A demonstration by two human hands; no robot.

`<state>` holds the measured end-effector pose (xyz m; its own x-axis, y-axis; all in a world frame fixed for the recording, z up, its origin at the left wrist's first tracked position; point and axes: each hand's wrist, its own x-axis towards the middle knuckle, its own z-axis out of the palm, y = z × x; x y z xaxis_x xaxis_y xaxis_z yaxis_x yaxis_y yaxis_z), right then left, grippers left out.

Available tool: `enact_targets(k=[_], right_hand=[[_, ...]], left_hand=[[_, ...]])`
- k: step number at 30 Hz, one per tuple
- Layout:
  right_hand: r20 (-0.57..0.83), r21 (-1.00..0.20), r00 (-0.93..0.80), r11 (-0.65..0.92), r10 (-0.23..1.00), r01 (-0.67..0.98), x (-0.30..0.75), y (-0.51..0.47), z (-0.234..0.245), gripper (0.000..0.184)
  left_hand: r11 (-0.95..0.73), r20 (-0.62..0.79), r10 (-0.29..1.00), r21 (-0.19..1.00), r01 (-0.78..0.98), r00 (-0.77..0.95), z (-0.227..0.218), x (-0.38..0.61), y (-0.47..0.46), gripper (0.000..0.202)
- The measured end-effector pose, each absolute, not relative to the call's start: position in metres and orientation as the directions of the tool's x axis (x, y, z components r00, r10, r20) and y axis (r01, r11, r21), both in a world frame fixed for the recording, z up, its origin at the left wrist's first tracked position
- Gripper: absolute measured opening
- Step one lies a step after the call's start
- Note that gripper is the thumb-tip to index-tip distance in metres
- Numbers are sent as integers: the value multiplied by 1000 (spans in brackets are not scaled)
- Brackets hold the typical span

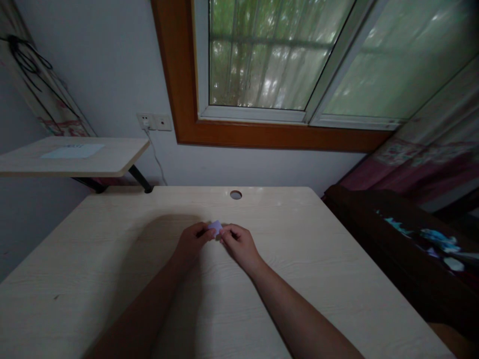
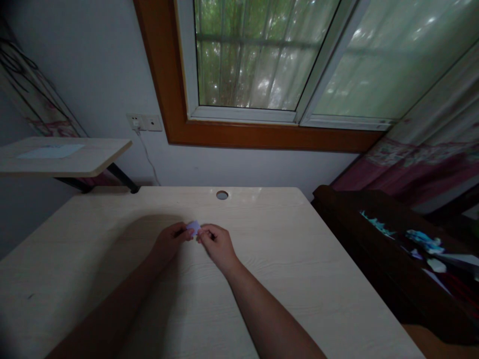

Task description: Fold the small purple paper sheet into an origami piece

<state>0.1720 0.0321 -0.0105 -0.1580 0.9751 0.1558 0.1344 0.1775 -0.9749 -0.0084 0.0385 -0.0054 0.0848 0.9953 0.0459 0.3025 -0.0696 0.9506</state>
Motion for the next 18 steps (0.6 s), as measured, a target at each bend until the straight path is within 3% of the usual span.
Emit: enact_targets(k=[18], right_hand=[[197, -960, -177, 227, 964, 164, 172, 31, -8, 26]], left_hand=[[-72, 59, 993, 989, 132, 98, 16, -2, 30, 30]])
